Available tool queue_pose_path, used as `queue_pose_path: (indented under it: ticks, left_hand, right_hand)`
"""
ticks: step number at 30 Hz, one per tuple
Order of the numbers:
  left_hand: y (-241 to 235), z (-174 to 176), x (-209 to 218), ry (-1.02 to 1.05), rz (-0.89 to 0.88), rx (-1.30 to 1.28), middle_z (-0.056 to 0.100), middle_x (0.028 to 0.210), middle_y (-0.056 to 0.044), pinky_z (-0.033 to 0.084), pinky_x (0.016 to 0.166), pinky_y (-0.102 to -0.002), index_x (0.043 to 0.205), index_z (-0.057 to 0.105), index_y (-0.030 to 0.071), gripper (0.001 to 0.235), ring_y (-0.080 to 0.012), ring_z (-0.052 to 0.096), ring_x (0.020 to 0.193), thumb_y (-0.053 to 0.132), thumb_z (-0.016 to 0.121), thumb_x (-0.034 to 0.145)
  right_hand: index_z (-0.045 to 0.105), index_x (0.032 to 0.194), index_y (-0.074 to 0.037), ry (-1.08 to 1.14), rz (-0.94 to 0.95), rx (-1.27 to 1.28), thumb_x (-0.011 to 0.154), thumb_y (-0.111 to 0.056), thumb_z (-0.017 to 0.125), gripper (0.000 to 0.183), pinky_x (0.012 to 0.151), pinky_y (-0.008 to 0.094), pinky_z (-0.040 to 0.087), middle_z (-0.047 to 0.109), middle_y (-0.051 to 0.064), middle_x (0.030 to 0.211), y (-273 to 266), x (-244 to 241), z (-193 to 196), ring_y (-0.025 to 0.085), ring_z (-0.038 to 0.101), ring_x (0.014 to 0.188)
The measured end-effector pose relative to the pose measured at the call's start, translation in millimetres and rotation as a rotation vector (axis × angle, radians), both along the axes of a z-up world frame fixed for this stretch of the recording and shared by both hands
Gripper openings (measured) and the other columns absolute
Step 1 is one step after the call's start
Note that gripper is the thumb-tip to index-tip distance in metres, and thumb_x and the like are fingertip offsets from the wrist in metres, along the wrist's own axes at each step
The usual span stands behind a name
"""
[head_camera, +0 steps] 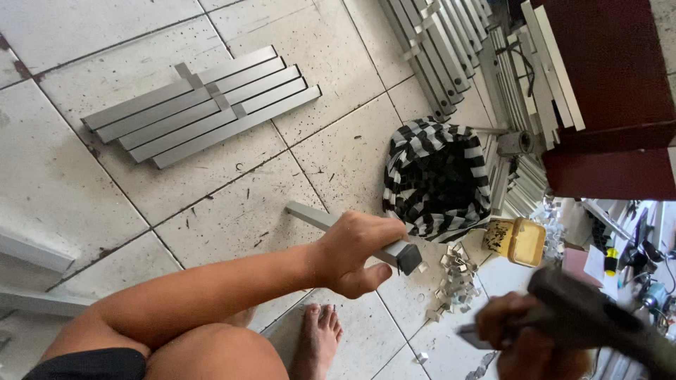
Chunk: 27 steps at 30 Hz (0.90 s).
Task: The person assembles metal frames by hammering plastic connectors into the ends of aluminum tubes and organizing the finished parts into stacks on the floor.
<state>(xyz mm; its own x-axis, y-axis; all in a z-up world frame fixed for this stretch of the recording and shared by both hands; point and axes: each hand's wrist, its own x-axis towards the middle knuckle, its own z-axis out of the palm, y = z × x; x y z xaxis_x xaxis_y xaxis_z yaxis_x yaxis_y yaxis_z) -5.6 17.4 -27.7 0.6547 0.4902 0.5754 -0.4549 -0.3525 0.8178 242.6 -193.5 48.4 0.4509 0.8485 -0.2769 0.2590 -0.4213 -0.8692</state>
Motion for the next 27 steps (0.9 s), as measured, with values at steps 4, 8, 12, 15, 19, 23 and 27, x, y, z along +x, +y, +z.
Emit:
queue_pose_path:
  ticks: [4, 8, 12, 15, 19, 23, 27]
  left_hand:
    - [6, 8, -6, 0.007, -0.050, 0.025, 0.048, 0.069, -0.006, 0.036, 0.052, -0.043, 0.086, 0.049, 0.009, 0.022, -0.0311, 0.045, 0.056, 0.027, 0.043, 0.073]
    - [4, 2, -3, -0.033, -0.021, 0.024, 0.054, 0.070, -0.007, 0.041, 0.049, -0.041, 0.090, 0.053, 0.006, 0.029, -0.0281, 0.049, 0.054, 0.026, 0.045, 0.071]
    - [13, 7, -4, -0.012, -0.051, -0.023, 0.051, 0.067, -0.004, 0.037, 0.049, -0.040, 0.083, 0.050, 0.010, 0.018, -0.0266, 0.044, 0.053, 0.020, 0.046, 0.069]
    - [20, 7, -6, 0.019, -0.061, -0.047, 0.049, 0.067, -0.005, 0.035, 0.052, -0.042, 0.083, 0.049, 0.010, 0.019, -0.0293, 0.041, 0.054, 0.019, 0.046, 0.067]
    - [24, 9, -8, -0.037, -0.077, -0.079, 0.048, 0.063, -0.001, 0.035, 0.046, -0.034, 0.080, 0.051, 0.011, 0.013, -0.0192, 0.039, 0.049, 0.017, 0.044, 0.071]
    - [30, 8, -4, 0.024, -0.073, -0.090, 0.046, 0.063, -0.003, 0.033, 0.050, -0.038, 0.079, 0.046, 0.011, 0.013, -0.0233, 0.039, 0.052, 0.021, 0.044, 0.071]
    - [33, 2, 3, -0.054, -0.113, -0.083, 0.044, 0.063, -0.006, 0.031, 0.048, -0.038, 0.080, 0.042, 0.011, 0.013, -0.0269, 0.037, 0.052, 0.023, 0.044, 0.079]
  right_hand:
    - [0.067, 0.088, -0.015, -0.700, 0.084, -0.531, 0.082, -0.028, 0.068, 0.014, 0.048, 0.039, 0.052, 0.075, 0.005, 0.055, 0, -38, 26, 0.021, 0.065, 0.043]
    - [0.051, 0.092, -0.001, -0.340, -0.151, 0.247, 0.102, -0.021, 0.047, 0.023, 0.047, 0.026, 0.030, 0.048, 0.010, 0.060, 28, -92, 46, 0.014, 0.038, 0.047]
    - [0.069, 0.081, -0.009, -0.670, 0.166, -0.235, 0.082, -0.022, 0.064, 0.013, 0.050, 0.035, 0.050, 0.070, 0.004, 0.059, 27, -60, 45, 0.017, 0.059, 0.048]
    - [0.069, 0.077, -0.010, -0.711, 0.196, -0.301, 0.082, -0.023, 0.065, 0.014, 0.053, 0.037, 0.048, 0.067, 0.005, 0.058, 24, -47, 31, 0.016, 0.050, 0.055]
    - [0.079, 0.074, -0.014, -0.871, 0.140, -0.570, 0.076, -0.033, 0.074, 0.020, 0.058, 0.041, 0.049, 0.066, 0.011, 0.049, 37, -51, 51, 0.023, 0.052, 0.049]
    - [0.064, 0.081, -0.008, -0.552, 0.121, -0.400, 0.085, -0.023, 0.068, 0.016, 0.041, 0.037, 0.045, 0.065, 0.006, 0.051, 34, -58, 40, 0.015, 0.051, 0.043]
    - [0.074, 0.106, -0.019, -1.018, 0.285, -0.487, 0.080, -0.036, 0.068, 0.032, 0.072, 0.043, 0.054, 0.073, 0.013, 0.090, 32, -45, 51, 0.032, 0.071, 0.077]
